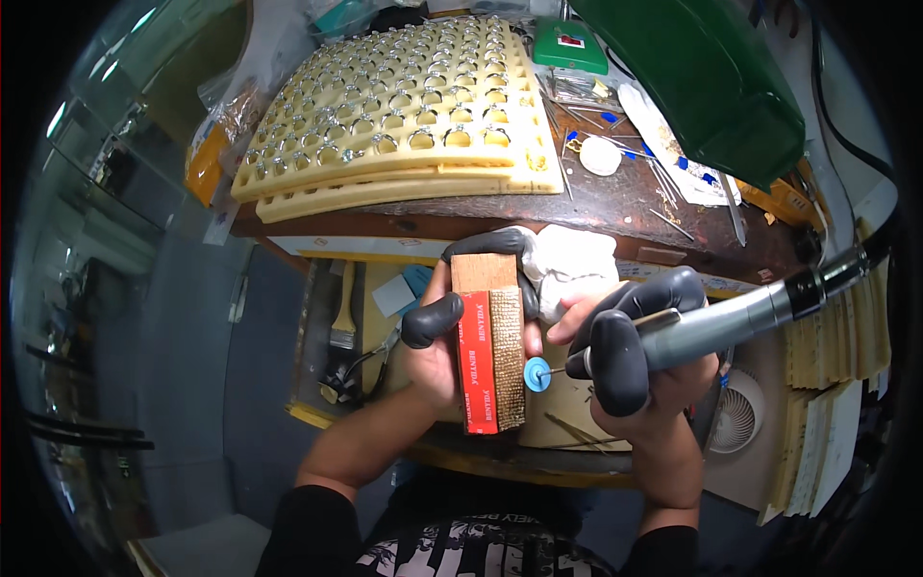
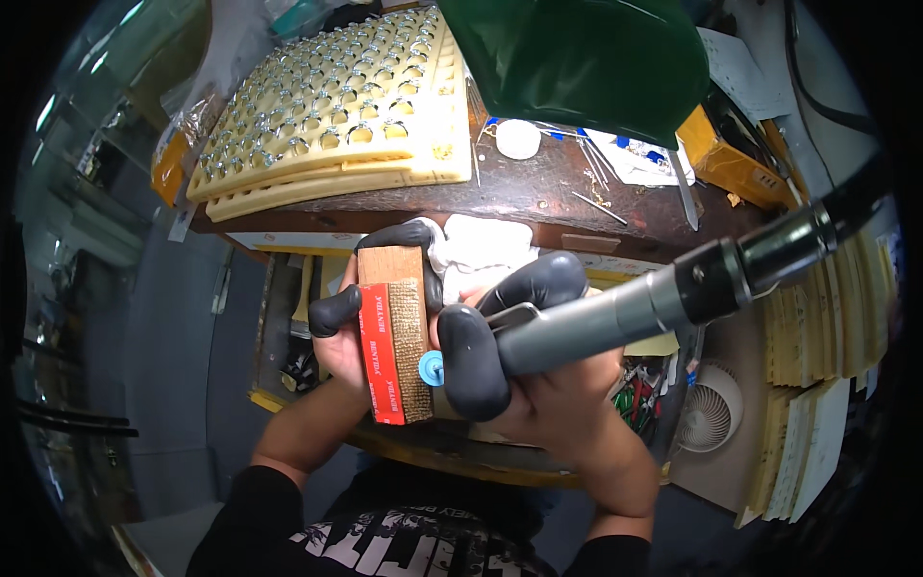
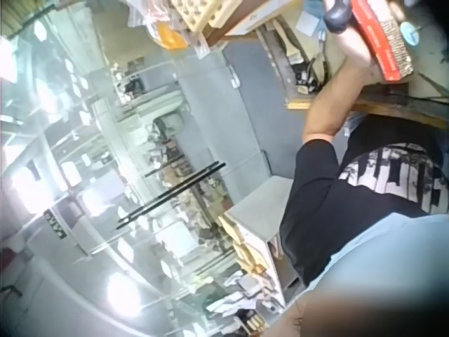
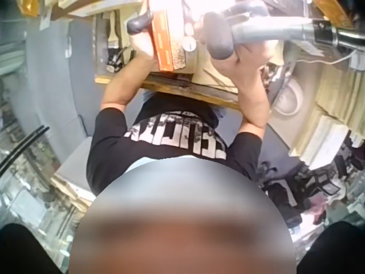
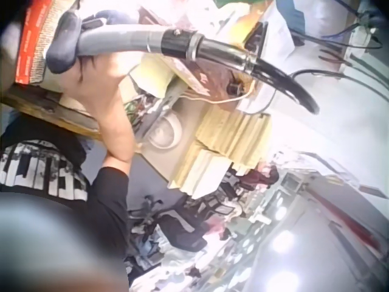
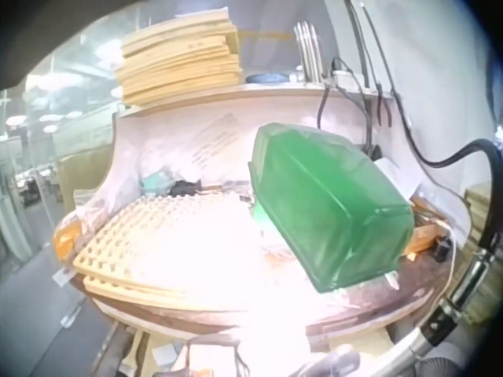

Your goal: Polishing a small blue jewelry component using a hand-held rotary tool at a workshop bench.

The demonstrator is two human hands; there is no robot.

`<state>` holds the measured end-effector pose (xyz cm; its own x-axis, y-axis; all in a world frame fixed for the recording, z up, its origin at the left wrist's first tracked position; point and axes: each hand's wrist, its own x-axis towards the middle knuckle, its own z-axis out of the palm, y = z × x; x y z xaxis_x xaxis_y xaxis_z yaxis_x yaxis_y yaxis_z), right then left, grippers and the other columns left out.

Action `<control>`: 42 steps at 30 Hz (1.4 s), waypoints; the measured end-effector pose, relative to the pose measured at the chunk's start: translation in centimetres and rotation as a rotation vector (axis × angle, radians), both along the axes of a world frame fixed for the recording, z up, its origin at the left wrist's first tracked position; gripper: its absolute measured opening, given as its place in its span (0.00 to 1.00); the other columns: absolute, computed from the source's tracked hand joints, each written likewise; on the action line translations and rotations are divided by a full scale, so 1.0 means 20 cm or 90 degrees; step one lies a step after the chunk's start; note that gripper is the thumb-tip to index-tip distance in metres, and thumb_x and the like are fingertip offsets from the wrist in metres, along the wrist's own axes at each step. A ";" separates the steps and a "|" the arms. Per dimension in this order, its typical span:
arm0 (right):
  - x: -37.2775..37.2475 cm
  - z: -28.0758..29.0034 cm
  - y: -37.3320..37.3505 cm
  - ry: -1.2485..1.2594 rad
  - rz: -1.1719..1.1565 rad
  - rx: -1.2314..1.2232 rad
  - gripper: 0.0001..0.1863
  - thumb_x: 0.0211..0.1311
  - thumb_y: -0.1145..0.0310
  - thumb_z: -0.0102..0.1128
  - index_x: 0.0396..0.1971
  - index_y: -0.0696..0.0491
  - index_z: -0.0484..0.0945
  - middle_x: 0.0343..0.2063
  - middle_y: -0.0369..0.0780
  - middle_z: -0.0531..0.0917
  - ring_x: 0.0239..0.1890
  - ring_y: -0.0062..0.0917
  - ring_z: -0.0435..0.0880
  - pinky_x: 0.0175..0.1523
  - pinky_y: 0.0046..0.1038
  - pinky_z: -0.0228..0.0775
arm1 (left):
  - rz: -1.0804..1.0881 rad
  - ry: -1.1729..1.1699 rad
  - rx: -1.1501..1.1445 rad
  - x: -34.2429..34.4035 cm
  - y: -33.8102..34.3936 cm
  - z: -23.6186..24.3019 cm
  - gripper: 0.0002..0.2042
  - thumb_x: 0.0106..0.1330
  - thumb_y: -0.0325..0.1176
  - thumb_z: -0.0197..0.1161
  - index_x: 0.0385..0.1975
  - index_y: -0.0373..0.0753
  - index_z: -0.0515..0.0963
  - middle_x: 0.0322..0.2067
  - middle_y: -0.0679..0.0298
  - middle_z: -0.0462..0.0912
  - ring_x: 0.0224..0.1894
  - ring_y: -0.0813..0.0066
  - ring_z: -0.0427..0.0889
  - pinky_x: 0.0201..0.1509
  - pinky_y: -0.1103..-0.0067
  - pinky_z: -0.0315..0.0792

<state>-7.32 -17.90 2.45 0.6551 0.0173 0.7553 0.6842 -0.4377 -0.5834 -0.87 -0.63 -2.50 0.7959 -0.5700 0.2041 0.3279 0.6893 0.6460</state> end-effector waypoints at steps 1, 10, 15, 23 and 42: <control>0.01 0.00 0.00 0.001 -0.011 -0.010 0.08 0.68 0.76 0.52 0.39 0.67 0.69 0.26 0.48 0.82 0.29 0.34 0.86 0.43 0.41 0.82 | -0.001 0.000 0.003 0.00 0.00 0.00 0.31 0.68 0.49 0.49 0.66 0.38 0.55 0.41 0.47 0.77 0.37 0.55 0.83 0.37 0.67 0.82; 0.03 -0.01 0.02 -0.042 -0.017 -0.013 0.08 0.66 0.77 0.57 0.33 0.68 0.73 0.23 0.46 0.83 0.27 0.31 0.87 0.41 0.38 0.84 | 0.037 0.003 0.038 -0.01 -0.01 0.04 0.32 0.66 0.49 0.50 0.66 0.37 0.56 0.39 0.47 0.77 0.35 0.56 0.82 0.36 0.67 0.81; 0.01 -0.02 0.03 -0.007 -0.048 0.040 0.08 0.66 0.77 0.56 0.34 0.69 0.74 0.23 0.47 0.83 0.27 0.31 0.87 0.41 0.38 0.84 | 0.040 0.069 -0.005 -0.01 -0.02 0.04 0.31 0.67 0.49 0.46 0.64 0.34 0.60 0.37 0.46 0.77 0.32 0.56 0.81 0.34 0.68 0.80; 0.03 -0.02 0.02 -0.022 -0.053 0.051 0.11 0.67 0.76 0.53 0.27 0.68 0.78 0.21 0.45 0.84 0.25 0.28 0.86 0.39 0.34 0.84 | 0.004 0.068 -0.040 0.00 -0.03 0.05 0.31 0.67 0.48 0.45 0.64 0.31 0.61 0.36 0.46 0.78 0.31 0.57 0.81 0.32 0.70 0.80; -0.01 -0.03 0.02 0.032 -0.047 0.048 0.17 0.70 0.64 0.54 0.34 0.66 0.79 0.25 0.46 0.85 0.30 0.31 0.87 0.47 0.39 0.82 | 0.073 -0.023 0.052 -0.03 -0.01 0.04 0.33 0.67 0.51 0.53 0.65 0.36 0.57 0.40 0.48 0.77 0.36 0.60 0.83 0.40 0.69 0.82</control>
